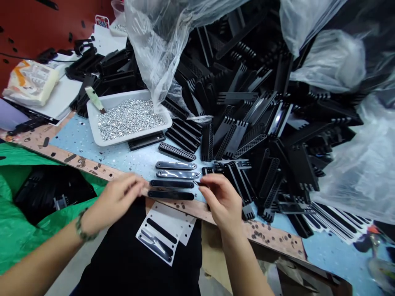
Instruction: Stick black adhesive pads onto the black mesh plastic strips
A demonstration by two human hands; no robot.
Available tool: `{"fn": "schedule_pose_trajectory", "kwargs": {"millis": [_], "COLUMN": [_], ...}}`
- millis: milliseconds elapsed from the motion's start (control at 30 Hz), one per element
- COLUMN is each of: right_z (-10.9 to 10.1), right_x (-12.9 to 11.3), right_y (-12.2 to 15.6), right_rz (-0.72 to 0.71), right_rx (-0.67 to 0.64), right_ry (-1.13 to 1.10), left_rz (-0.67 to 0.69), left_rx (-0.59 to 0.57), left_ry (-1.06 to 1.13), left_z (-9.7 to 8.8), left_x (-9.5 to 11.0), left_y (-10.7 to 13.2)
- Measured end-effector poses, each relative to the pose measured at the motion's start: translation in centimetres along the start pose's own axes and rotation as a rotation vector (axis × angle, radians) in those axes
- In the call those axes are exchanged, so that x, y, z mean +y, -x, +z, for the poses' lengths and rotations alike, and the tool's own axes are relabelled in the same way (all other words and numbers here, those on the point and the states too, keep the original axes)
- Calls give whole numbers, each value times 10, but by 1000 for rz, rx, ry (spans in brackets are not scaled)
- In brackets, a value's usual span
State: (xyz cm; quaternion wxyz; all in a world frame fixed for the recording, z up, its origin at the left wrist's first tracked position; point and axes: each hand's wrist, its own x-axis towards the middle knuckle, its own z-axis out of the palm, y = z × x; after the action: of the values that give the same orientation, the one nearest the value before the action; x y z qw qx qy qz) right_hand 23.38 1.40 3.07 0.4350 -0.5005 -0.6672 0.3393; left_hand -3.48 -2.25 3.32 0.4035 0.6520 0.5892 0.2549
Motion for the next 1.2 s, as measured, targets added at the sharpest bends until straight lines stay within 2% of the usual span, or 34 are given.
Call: {"fn": "schedule_pose_trajectory", "kwargs": {"millis": [33,67,167,233,300,433,633,900,1067,1200], "right_z": [6,13,41,58,70,80,71,72,75,60], "right_x": [3,6,18,26,33,39,39,36,30,25], "right_y": [-19,-36,-76,-92,-102,-109,-113,-115,-117,-109], "right_rz": [-30,-61,-150,-189,-213,-239,-236,-234,-261,-209], "right_rx": [-34,-70,-169,-230,-285,-371,-448,-499,-548,-449], "right_ry": [56,106,223,288,350,442,414,494,585,768], "left_rz": [6,15,56,64,51,34,-34,-80,-175,-240], "left_rx": [73,81,142,154,147,103,-28,-75,-63,-16], "left_ry": [19,62,126,158,190,317,599,668,686,684], "left_z": [-5,-6,9,23,33,39,42,34,36,36], "left_x": [1,-1,-20,-32,-40,-43,-44,-40,-34,-34], "left_y": [-19,-39,-93,-116,-127,-130,-134,-135,-140,-139]}}
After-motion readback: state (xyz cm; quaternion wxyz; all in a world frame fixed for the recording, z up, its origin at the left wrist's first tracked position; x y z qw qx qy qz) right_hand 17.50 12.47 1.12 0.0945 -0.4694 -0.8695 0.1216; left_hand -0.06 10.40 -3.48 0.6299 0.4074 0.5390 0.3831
